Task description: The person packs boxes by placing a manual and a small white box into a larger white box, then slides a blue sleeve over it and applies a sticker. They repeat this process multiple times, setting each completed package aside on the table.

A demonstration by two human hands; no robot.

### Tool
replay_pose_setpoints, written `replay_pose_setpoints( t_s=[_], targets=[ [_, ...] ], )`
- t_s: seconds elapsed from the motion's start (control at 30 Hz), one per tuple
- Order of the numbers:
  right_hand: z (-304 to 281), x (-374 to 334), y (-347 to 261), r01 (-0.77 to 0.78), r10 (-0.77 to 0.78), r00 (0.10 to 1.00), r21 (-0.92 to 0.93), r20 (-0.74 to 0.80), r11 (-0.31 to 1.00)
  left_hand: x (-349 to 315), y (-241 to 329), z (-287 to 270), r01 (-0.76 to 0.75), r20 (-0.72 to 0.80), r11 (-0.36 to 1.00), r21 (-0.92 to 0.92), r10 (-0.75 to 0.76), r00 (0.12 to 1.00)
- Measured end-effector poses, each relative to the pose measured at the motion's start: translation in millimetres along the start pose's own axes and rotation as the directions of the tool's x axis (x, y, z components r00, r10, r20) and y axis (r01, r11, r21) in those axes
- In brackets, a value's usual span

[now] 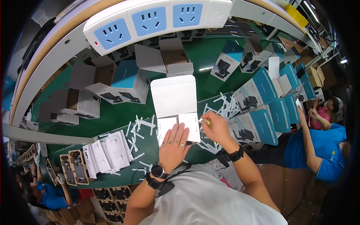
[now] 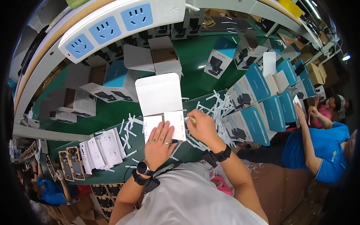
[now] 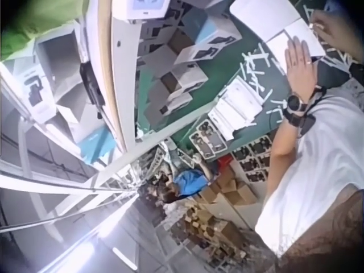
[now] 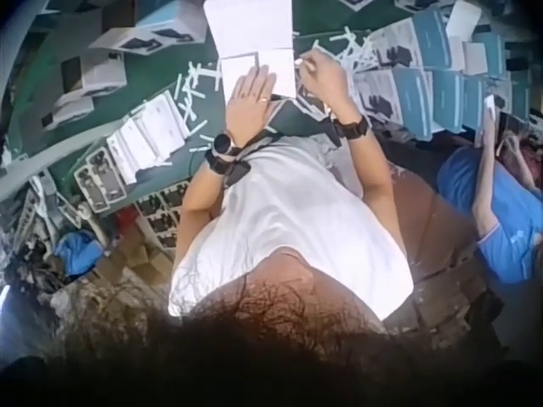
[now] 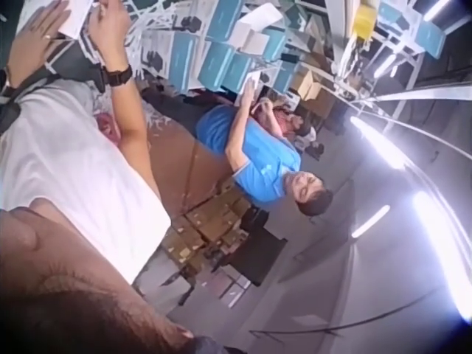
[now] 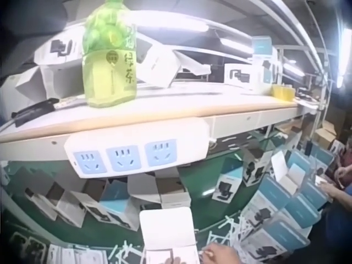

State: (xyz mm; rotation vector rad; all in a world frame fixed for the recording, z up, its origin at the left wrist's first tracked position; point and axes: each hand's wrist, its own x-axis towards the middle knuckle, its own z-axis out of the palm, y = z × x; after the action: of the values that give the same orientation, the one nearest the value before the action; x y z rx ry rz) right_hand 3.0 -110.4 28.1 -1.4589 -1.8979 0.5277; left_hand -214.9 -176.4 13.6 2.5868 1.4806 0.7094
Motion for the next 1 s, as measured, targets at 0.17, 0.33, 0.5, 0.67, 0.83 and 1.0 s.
replay_pose_setpoints(
  t_s=[0.17, 0.33, 0.5, 0.67, 0.83, 1.0],
  targets=[
    [-4.2, 1.5, 0.2, 0.003, -0.003, 1.000, 0.032, 0.000, 0.999, 0.7, 1.2, -0.3, -0.002, 0.016, 1.000, 0.018, 0.002, 1.000],
    [-9.0, 6.0, -5.4, 0.029, -0.032, 0.998, 0.038, 0.063, 0.999, 0.4, 2.6, 0.7, 0.000, 0.015, 1.000, 0.024, 0.000, 1.000],
    [-2.9, 6.2, -2.6, 0.110, -0.110, 0.994, 0.023, 0.008, 0.994, 1.6, 5.2, 0.8, -0.006, 0.030, 0.999, 0.032, 0.005, 1.000],
    [7.7, 8.6, -39.3, 0.191, -0.191, 0.981, 0.153, -0.011, 0.970, -0.3, 4.9, 3.5, 0.017, 0.020, 0.999, 0.046, -0.017, 1.000],
    [49.3, 38.3, -75.7, 0.207, -0.216, 0.973, 0.106, 0.086, 0.973, -4.6, 5.7, 11.4, -0.003, -0.050, 1.000, -0.012, 0.003, 0.999],
    [81.0, 43.0, -78.4, 0.282, -0.254, 0.944, -0.115, 0.209, 0.953, -9.4, 0.4, 16.4, -0.014, -0.068, 0.999, -0.041, 0.011, 0.998]
  ],
)
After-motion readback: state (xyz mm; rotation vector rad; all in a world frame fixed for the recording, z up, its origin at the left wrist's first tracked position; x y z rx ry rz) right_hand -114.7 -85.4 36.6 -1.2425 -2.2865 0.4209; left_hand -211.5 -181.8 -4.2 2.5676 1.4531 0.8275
